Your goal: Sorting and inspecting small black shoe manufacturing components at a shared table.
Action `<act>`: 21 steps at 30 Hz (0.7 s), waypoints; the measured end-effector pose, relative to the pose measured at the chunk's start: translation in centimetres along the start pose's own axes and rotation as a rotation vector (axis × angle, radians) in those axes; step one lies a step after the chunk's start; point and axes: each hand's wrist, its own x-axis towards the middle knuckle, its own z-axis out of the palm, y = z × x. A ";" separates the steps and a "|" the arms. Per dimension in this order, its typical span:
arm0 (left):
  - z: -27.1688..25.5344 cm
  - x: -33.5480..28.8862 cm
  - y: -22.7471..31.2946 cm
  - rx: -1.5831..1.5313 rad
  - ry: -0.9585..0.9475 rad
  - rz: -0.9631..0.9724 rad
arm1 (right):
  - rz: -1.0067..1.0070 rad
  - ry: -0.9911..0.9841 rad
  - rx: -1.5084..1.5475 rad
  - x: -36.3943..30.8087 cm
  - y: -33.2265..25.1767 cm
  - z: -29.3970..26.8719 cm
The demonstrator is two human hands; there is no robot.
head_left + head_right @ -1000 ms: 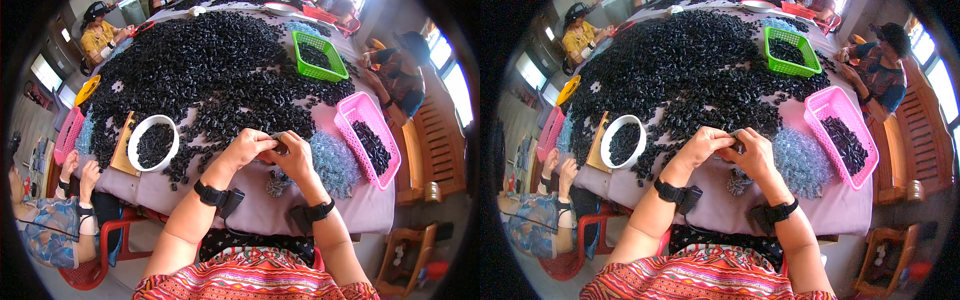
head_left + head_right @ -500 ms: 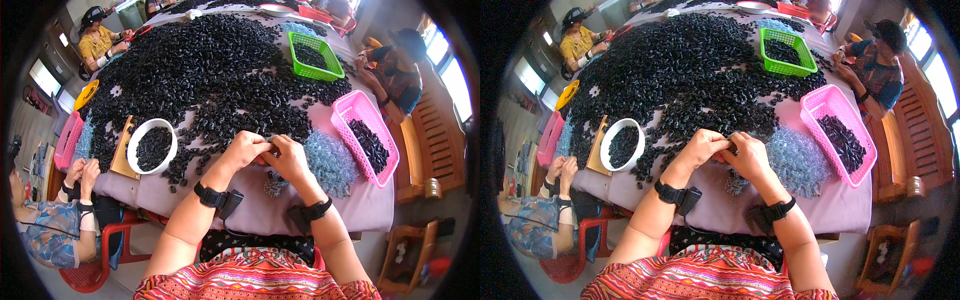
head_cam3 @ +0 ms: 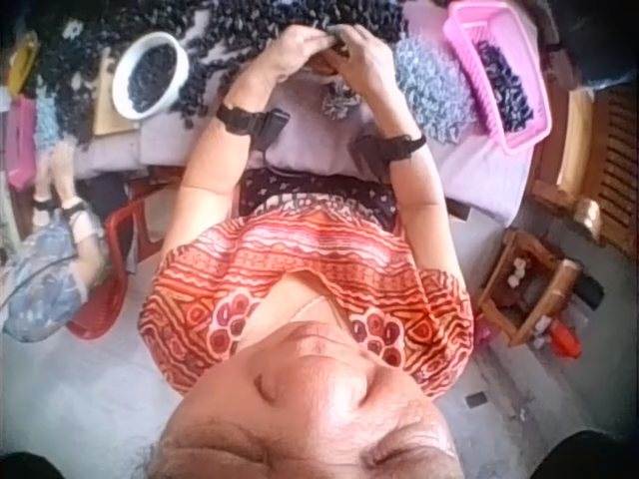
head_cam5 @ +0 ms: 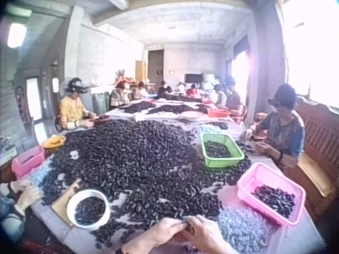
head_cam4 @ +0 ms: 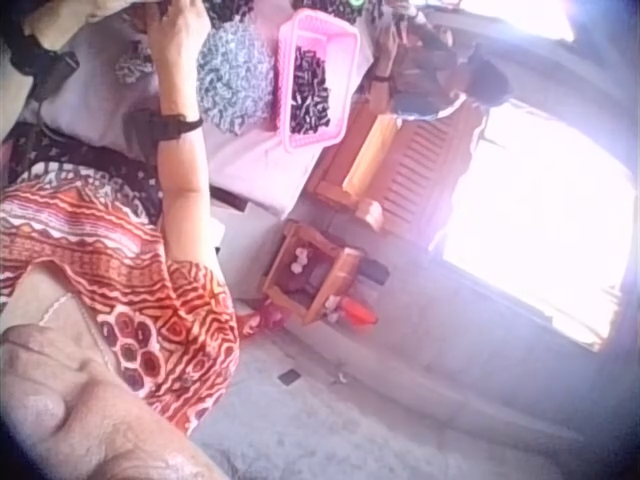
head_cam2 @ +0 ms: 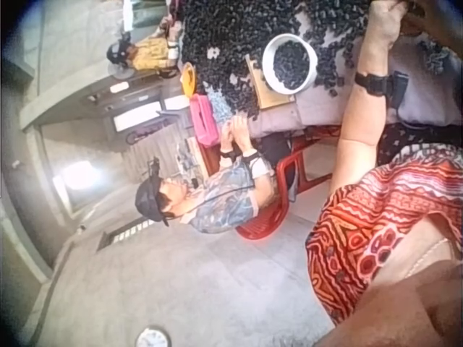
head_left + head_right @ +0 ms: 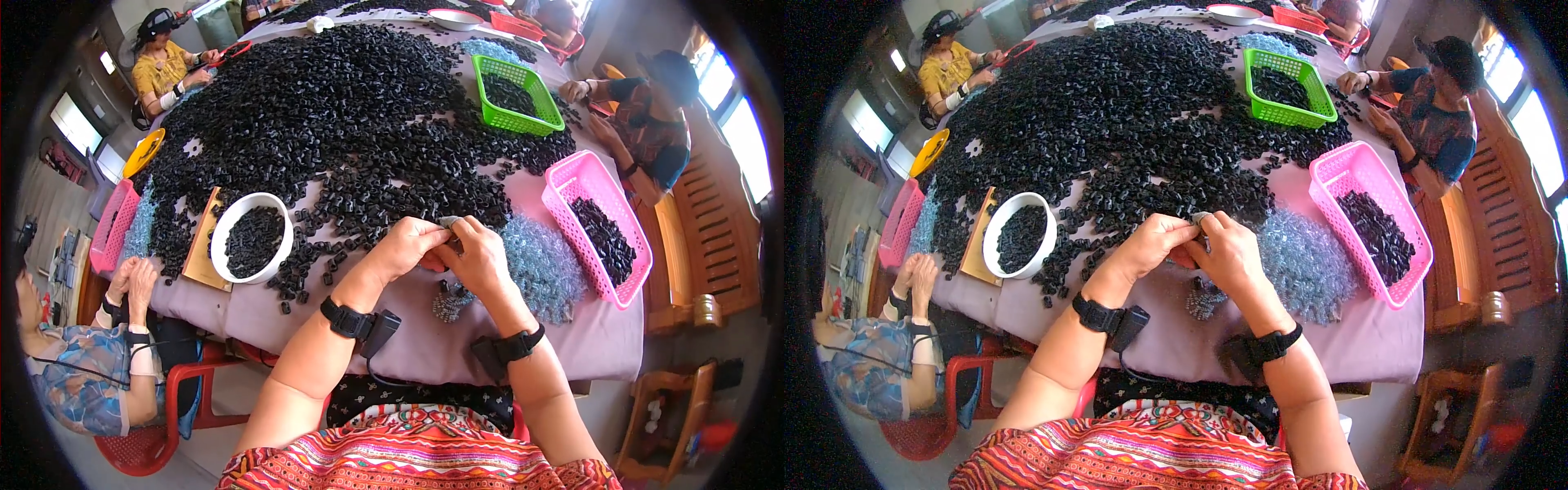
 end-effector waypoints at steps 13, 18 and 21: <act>0.3 0.2 -0.4 -0.081 0.037 -0.009 | 0.106 -0.018 0.115 0.1 -0.1 0.1; 0.9 -0.1 0.2 -0.013 0.100 0.017 | -0.021 0.009 0.032 0.1 0.4 0.0; 0.8 -0.2 0.1 -0.028 0.105 0.020 | -0.035 0.005 0.029 0.0 0.3 0.2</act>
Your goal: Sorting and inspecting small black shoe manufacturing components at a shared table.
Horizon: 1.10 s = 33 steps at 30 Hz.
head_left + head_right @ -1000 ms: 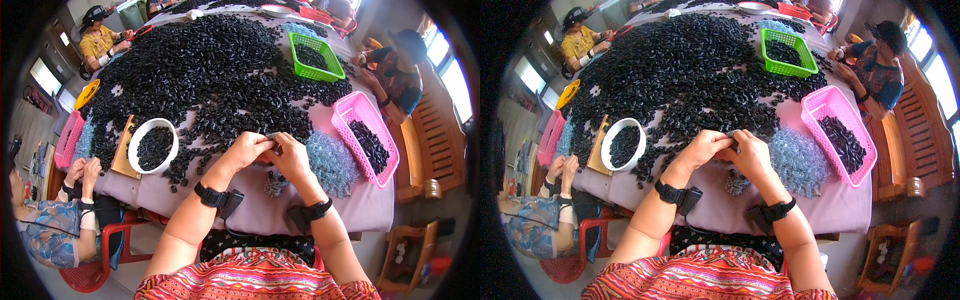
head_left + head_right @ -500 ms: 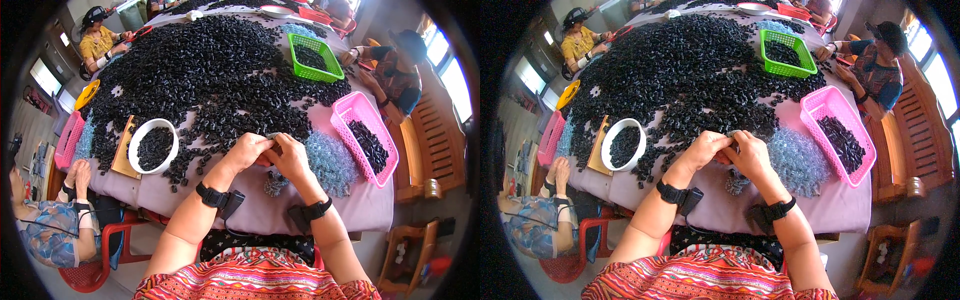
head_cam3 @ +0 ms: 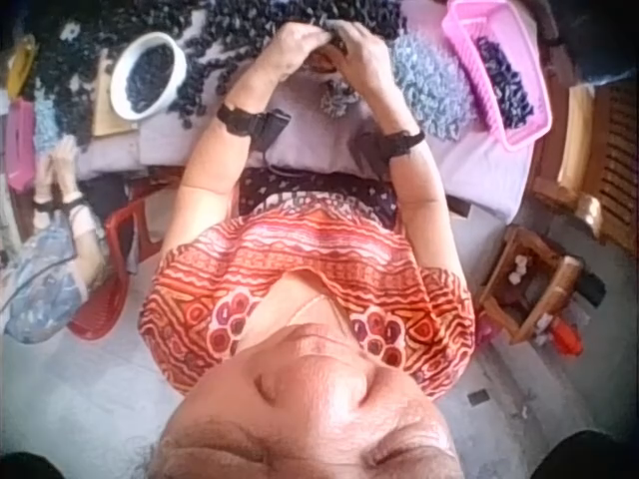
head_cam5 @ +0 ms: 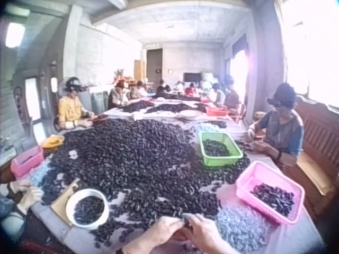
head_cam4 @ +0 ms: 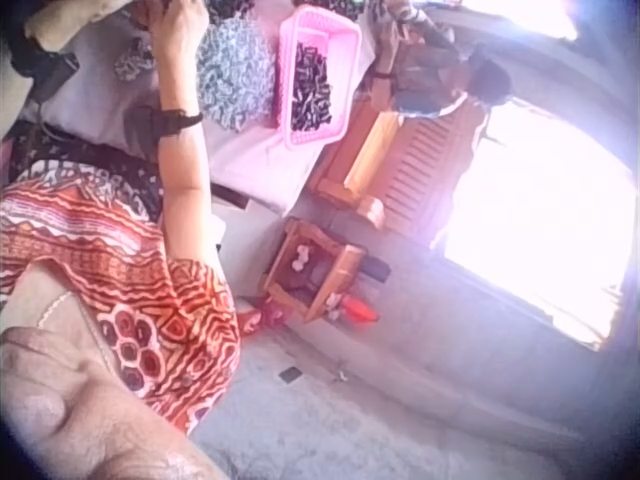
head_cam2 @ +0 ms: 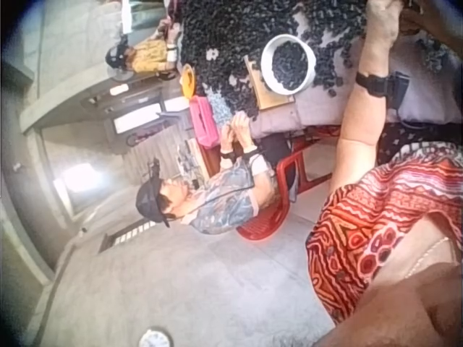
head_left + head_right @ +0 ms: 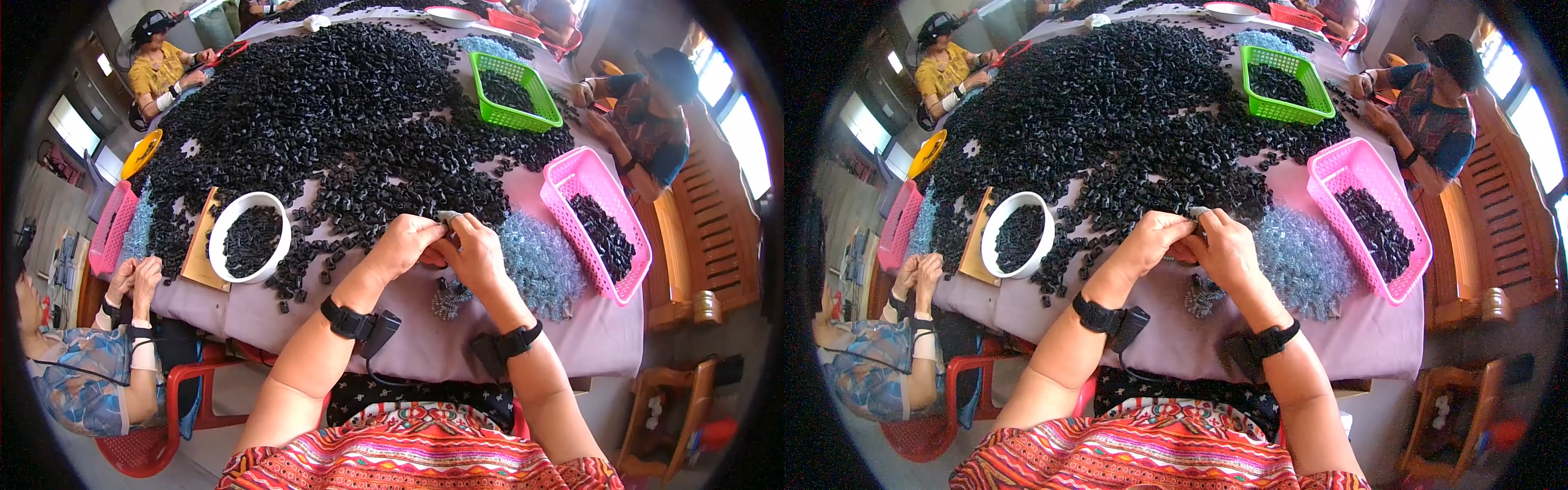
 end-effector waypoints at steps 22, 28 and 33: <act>0.2 0.3 -0.3 0.087 0.098 0.060 | 0.085 0.016 0.060 0.1 -0.1 0.6; -2.5 -0.2 1.7 0.278 0.396 0.229 | 0.438 0.325 0.557 1.1 1.6 -2.2; -3.7 0.3 0.4 0.857 0.526 0.336 | 0.315 0.965 0.912 0.2 8.2 -8.3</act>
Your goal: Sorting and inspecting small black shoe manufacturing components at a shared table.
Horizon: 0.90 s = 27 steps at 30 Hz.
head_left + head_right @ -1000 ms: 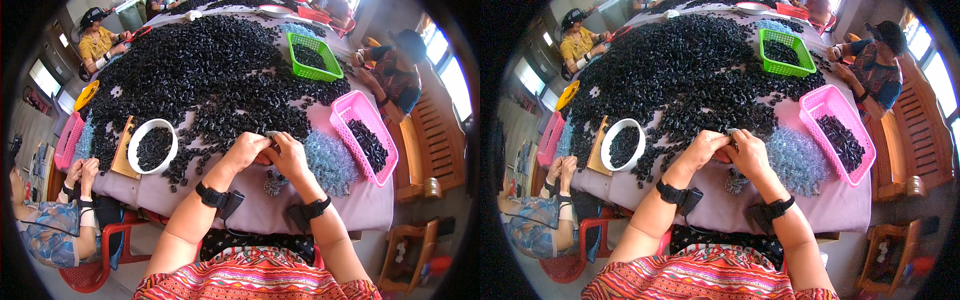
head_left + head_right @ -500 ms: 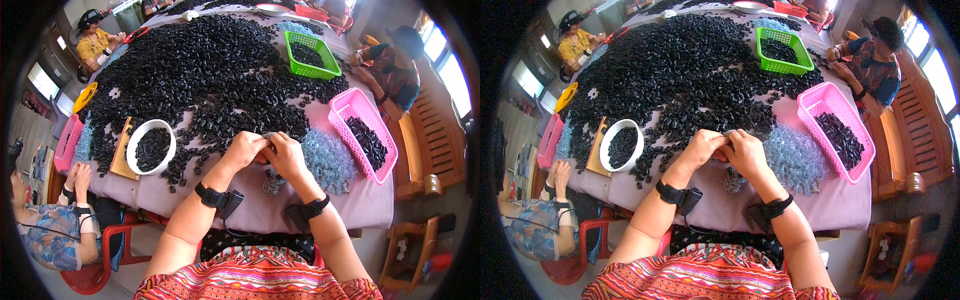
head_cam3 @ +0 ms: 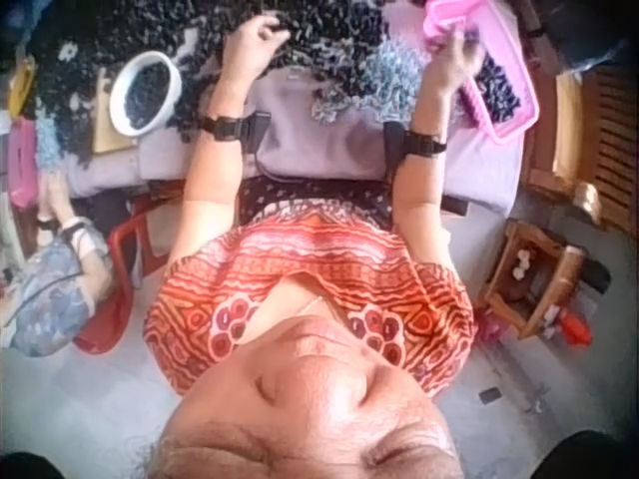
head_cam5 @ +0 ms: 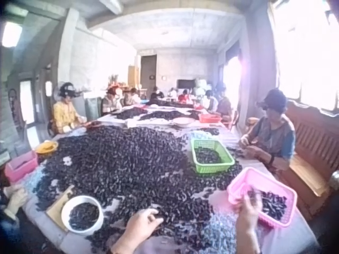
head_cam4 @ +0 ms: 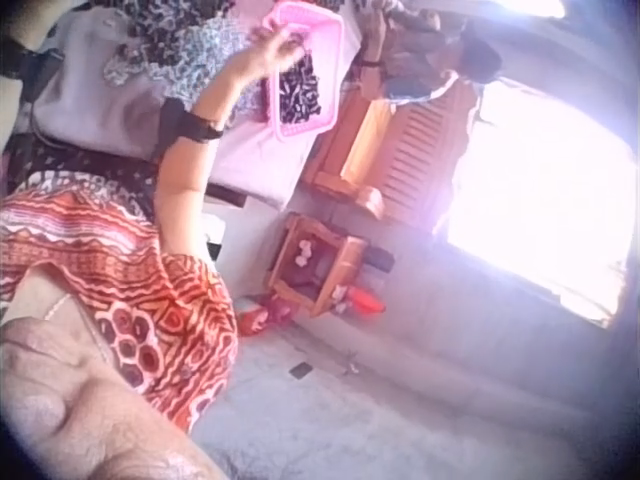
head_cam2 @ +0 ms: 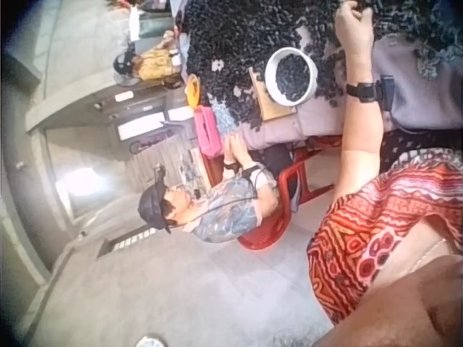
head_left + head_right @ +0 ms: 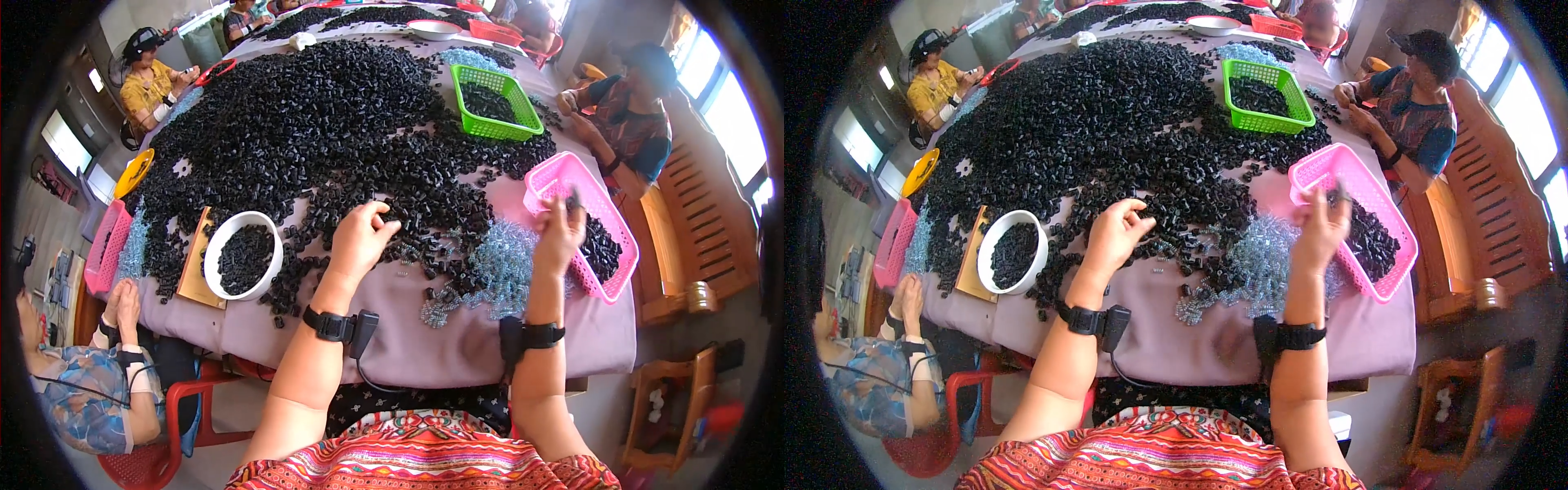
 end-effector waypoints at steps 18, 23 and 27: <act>0.9 -0.6 0.8 0.061 -0.067 0.125 | -0.092 -0.951 -1.164 -7.1 0.4 4.7; 2.2 -1.1 1.8 -0.025 -0.201 0.358 | -0.218 -0.983 -1.305 -7.7 1.5 4.8; 2.9 -1.4 1.5 0.111 -0.253 0.353 | -0.179 -0.983 -1.308 -7.8 1.4 4.9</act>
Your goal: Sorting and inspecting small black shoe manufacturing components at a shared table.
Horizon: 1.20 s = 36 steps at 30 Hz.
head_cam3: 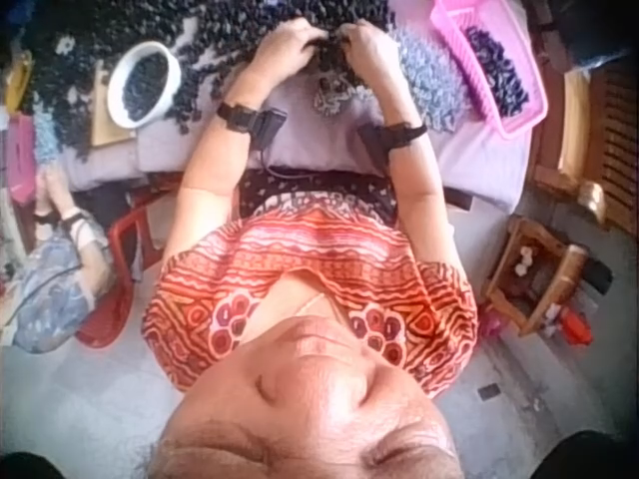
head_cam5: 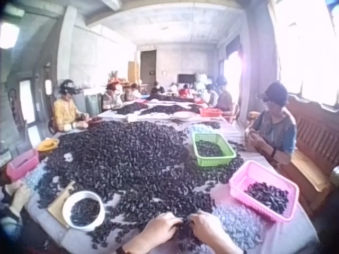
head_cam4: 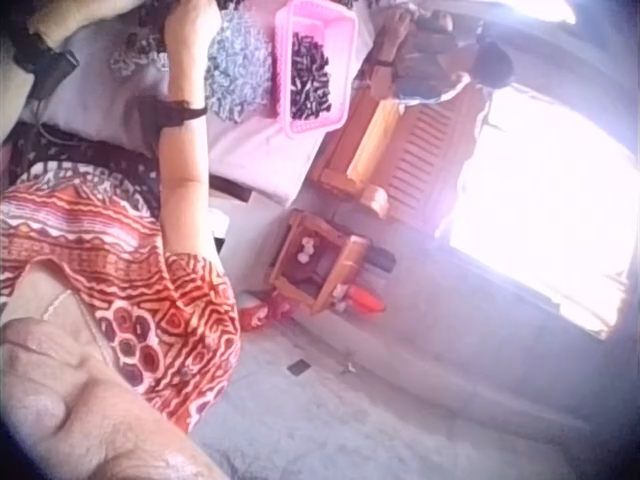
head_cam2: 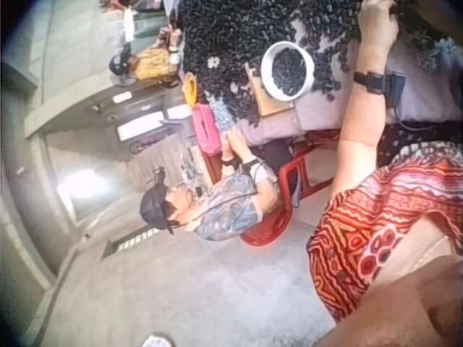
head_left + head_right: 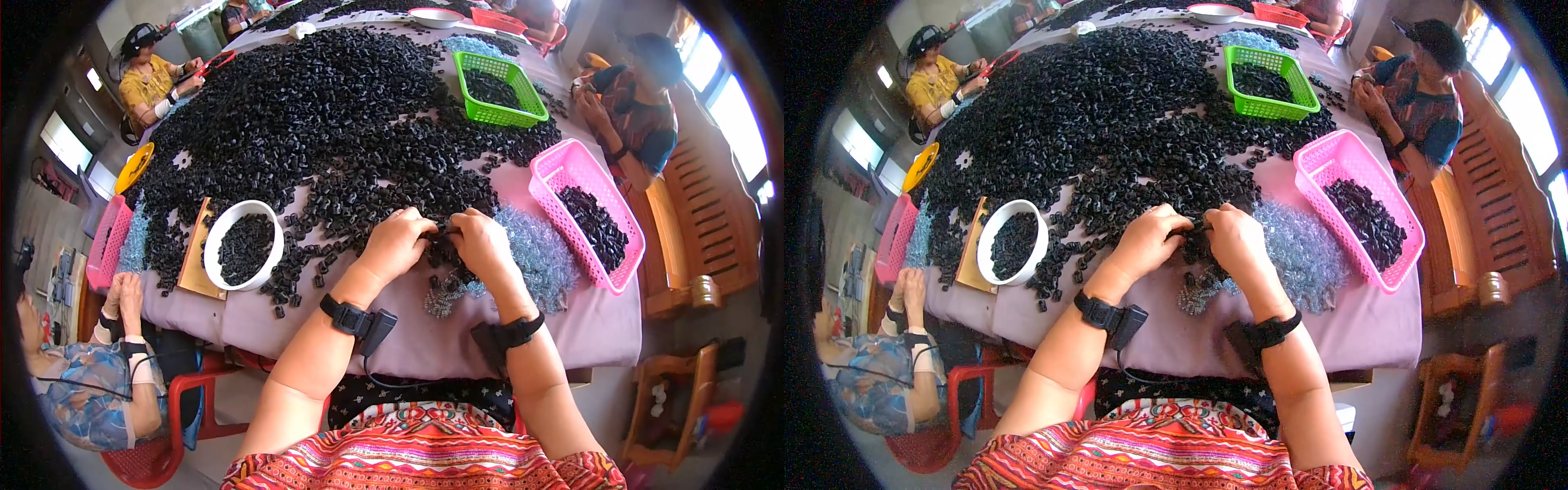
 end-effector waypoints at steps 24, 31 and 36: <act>-0.5 0.1 0.5 -0.430 0.064 -0.290 | 0.153 0.128 0.635 0.4 1.0 1.1; -0.6 0.1 0.3 -0.418 0.068 -0.331 | -0.028 0.049 0.288 -0.1 0.0 0.4; -0.4 0.1 0.3 -0.408 0.080 -0.317 | -0.102 0.065 0.169 -0.3 0.0 0.6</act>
